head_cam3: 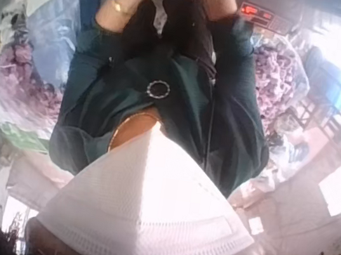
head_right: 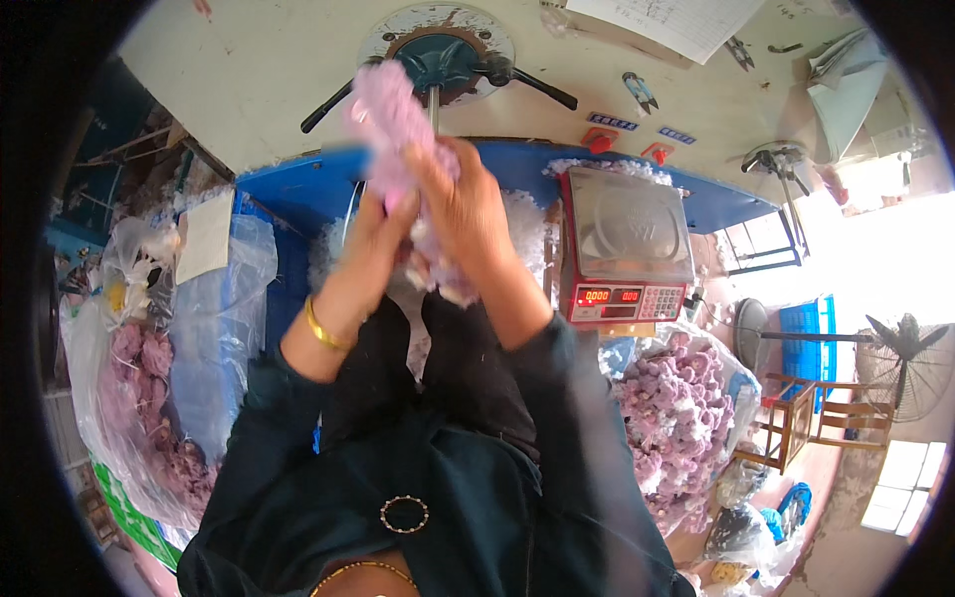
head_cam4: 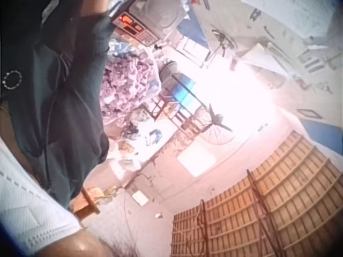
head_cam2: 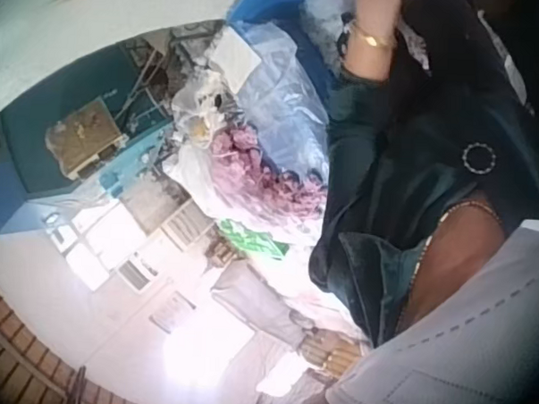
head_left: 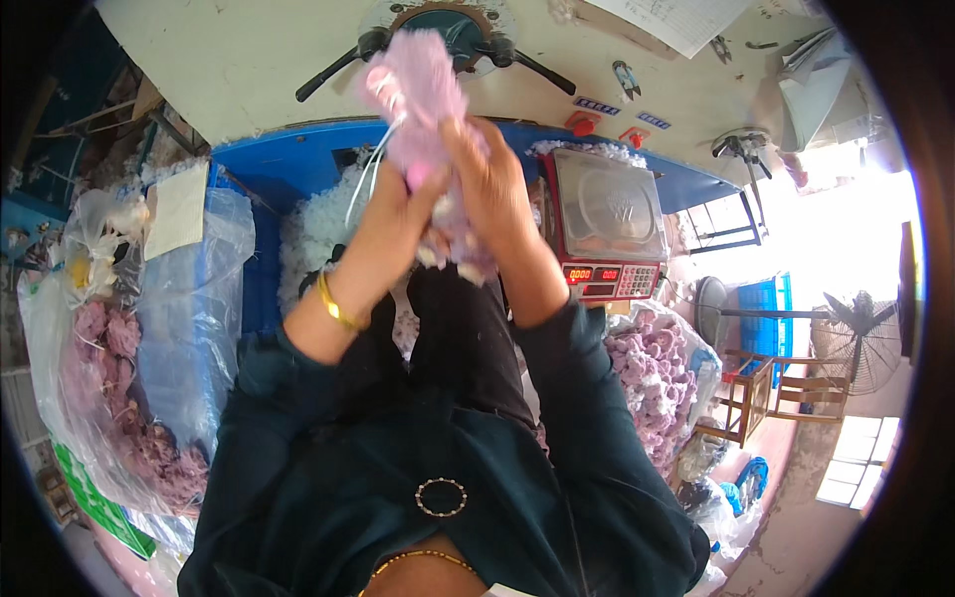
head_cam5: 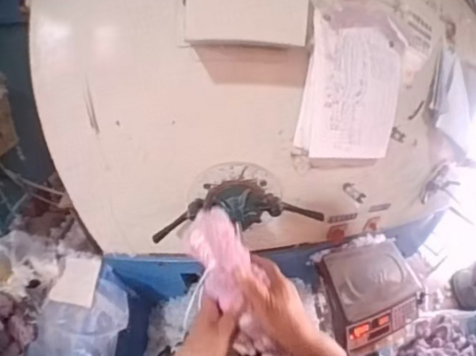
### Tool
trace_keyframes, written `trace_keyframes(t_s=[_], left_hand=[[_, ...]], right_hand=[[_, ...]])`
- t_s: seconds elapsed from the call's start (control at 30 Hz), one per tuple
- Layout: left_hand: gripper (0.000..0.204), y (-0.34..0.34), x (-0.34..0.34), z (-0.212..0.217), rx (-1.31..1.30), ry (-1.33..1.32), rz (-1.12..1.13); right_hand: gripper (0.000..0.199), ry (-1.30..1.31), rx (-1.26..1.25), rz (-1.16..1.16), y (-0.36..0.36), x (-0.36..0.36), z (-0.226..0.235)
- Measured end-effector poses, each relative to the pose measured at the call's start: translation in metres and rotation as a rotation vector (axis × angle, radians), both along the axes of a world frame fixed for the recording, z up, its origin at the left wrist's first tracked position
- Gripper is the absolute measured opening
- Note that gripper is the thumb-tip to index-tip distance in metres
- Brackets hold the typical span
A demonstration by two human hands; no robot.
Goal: The person repeatedly picks up pink plush toy shells, stuffs them with white synthetic fiber, and places them on a digital scale. The person handles the toys one at a time, adjusting the stuffing by hand before weighing each unit.
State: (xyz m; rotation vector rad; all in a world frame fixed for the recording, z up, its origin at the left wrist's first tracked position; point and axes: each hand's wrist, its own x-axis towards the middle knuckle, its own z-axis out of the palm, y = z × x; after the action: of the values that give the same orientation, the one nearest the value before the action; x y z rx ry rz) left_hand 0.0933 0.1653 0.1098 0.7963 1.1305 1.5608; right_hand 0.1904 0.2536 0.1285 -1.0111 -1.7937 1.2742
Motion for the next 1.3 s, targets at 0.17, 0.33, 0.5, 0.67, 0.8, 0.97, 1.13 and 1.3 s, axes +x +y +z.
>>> trace_keyframes(t_s=[0.17,0.33,0.5,0.67,0.8,0.97,1.13,1.3], left_hand=[[0.053,0.037,-0.026,0.015,-0.210,0.104,-0.004],[0.051,-0.001,0.000,0.012,-0.103,0.199,0.063],[0.054,0.026,-0.013,0.012,-0.157,0.217,0.011],[0.054,0.004,-0.008,0.003,-0.125,0.274,-0.012],[0.040,-0.008,0.005,0.000,-0.066,0.190,-0.012],[0.042,-0.037,0.015,-0.003,-0.062,0.141,-0.030],[0.047,-0.060,0.016,-0.014,-0.039,-0.183,-0.365],[0.036,-0.069,-0.004,-0.040,-0.160,-0.031,-0.299]], right_hand=[[0.081,-0.050,-0.086,-0.075,0.034,-0.026,0.006],[0.080,0.093,-0.095,-0.032,-0.004,-0.006,-0.006],[0.071,0.041,-0.068,-0.098,0.021,-0.016,-0.003],[0.069,0.126,-0.066,-0.008,0.002,-0.004,-0.014],[0.066,0.212,-0.137,-0.026,-0.021,0.005,-0.018],[0.095,0.295,-0.132,0.333,-0.031,0.044,-0.025],[0.085,-0.080,-0.168,0.298,0.001,0.111,-0.029],[0.068,-0.217,-0.275,-0.085,0.154,0.233,-0.112]])
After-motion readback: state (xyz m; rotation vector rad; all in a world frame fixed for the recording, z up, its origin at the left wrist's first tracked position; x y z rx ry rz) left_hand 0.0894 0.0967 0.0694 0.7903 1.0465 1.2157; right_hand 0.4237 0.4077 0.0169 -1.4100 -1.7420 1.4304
